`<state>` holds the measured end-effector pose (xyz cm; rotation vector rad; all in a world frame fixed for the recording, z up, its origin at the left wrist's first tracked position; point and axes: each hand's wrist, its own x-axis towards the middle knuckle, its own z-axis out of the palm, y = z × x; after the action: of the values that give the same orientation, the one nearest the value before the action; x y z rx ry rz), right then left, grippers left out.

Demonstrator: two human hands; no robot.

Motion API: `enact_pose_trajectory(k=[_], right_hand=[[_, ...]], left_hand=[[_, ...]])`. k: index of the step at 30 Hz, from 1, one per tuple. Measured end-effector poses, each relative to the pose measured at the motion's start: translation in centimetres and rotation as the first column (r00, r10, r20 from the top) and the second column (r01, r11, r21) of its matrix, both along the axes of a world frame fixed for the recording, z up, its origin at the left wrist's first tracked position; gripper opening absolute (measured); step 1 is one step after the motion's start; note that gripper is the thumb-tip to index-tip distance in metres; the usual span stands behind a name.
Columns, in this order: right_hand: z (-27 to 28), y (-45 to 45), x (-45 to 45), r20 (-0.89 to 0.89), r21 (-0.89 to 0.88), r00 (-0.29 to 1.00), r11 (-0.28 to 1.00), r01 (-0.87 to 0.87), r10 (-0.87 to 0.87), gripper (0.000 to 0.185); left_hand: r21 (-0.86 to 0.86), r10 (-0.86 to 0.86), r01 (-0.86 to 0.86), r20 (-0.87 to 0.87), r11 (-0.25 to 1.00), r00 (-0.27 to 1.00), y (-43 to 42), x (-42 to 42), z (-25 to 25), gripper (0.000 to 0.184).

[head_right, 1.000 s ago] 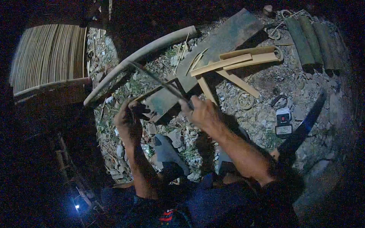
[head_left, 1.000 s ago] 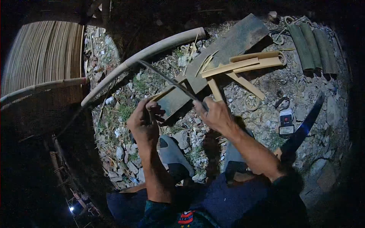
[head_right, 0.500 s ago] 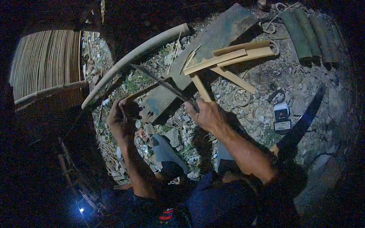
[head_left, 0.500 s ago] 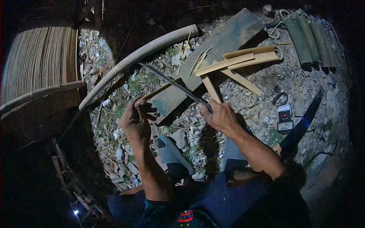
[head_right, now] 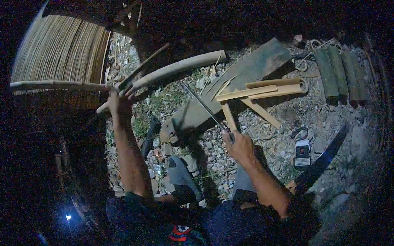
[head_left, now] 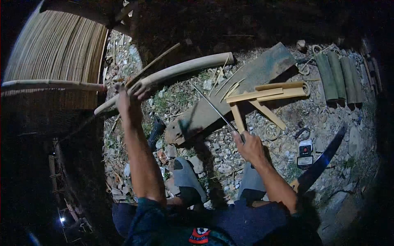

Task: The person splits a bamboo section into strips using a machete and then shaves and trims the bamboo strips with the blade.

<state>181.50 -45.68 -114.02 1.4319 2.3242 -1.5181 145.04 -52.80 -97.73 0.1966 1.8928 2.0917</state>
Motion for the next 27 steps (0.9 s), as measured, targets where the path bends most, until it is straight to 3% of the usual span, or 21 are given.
enact_pose_trajectory(k=[4,6,8,9,11,12,14,15,17,18,19,20,21,22,24,26,27], right_hand=[[-0.8,-0.5,1.3,-0.088,0.022,0.996,1.0,0.005,-0.003,0.051],[-1.2,-1.8,3.2,-0.177,-0.053,0.979,0.994,0.091,-0.1,0.049],[0.0,-2.3,5.8,-0.108,-0.038,0.988,0.993,0.111,-0.115,0.041],[0.7,-2.2,6.8,-0.095,-0.037,0.988,0.992,0.122,-0.125,0.041],[2.3,-2.1,9.2,-0.269,0.145,0.933,0.948,0.283,-0.238,0.038],[3.1,-1.8,10.3,-0.243,0.157,0.936,0.941,0.299,-0.257,0.038],[4.2,-1.0,12.2,-0.226,0.147,0.913,0.915,0.376,-0.339,0.036],[2.9,-1.0,12.5,-0.243,0.159,0.865,0.862,0.481,-0.438,0.038],[2.7,-0.4,14.7,-0.212,0.137,0.853,0.85,0.509,-0.476,0.039],[3.4,0.0,15.1,-0.19,0.108,0.84,0.839,0.533,-0.509,0.039],[-0.8,-0.6,17.5,-0.238,0.154,0.83,0.824,0.545,-0.504,0.04],[-0.7,-0.7,17.7,-0.238,0.157,0.83,0.823,0.546,-0.505,0.04],[-0.5,-0.8,17.7,-0.223,0.041,0.757,0.769,0.637,-0.615,0.038],[-0.2,-0.8,17.5,-0.193,-0.075,0.673,0.694,0.716,-0.714,0.036],[0.9,-0.9,17.1,-0.208,-0.043,0.686,0.707,0.706,-0.697,0.036],[2.9,-0.7,16.3,-0.112,-0.051,0.74,0.748,0.662,-0.663,0.036],[2.0,-1.1,16.4,-0.117,-0.055,0.743,0.751,0.658,-0.659,0.036]], left_hand=[[-0.164,0.029,-0.008,0.129,0.986,0.991,3.1,-0.6,-0.4,0.053],[-0.192,-0.015,-0.054,-0.341,0.98,0.94,3.9,5.1,-0.9,0.05],[-0.163,0.014,-0.081,-0.375,0.983,0.927,4.0,9.3,-2.7,0.037],[-0.28,-0.018,-0.1,-0.389,0.955,0.921,4.0,11.4,-3.9,0.031],[-0.598,-0.365,0.012,-0.474,0.802,0.801,2.9,13.2,-9.2,0.037],[-0.594,-0.381,0.046,-0.452,0.803,0.807,3.3,14.5,-10.7,0.037],[-0.731,-0.705,0.285,-0.359,0.62,0.612,4.5,17.3,-13.0,0.044],[-0.724,-0.709,0.301,-0.352,0.62,0.611,5.1,18.3,-13.9,0.044],[-0.761,-0.741,0.129,-0.555,0.636,0.379,6.5,19.3,-15.4,0.046],[-0.758,-0.741,0.136,-0.555,0.638,0.378,7.0,19.2,-16.0,0.046],[-0.772,-0.746,0.121,-0.541,0.623,0.389,7.4,19.0,-16.4,0.045],[-0.786,-0.749,0.102,-0.528,0.609,0.401,7.8,18.7,-16.8,0.044],[-0.834,-0.798,0.171,-0.412,0.525,0.441,7.9,18.3,-17.0,0.037],[-0.832,-0.796,0.169,-0.415,0.528,0.44,7.7,17.9,-16.9,0.037],[-0.86,-0.821,0.327,-0.167,0.393,0.546,7.1,17.3,-16.8,0.029],[-0.854,-0.809,0.333,-0.158,0.4,0.566,6.3,17.5,-14.3,0.021],[-0.751,-0.743,0.385,-0.204,0.536,0.637,5.3,17.2,-13.1,0.019]])
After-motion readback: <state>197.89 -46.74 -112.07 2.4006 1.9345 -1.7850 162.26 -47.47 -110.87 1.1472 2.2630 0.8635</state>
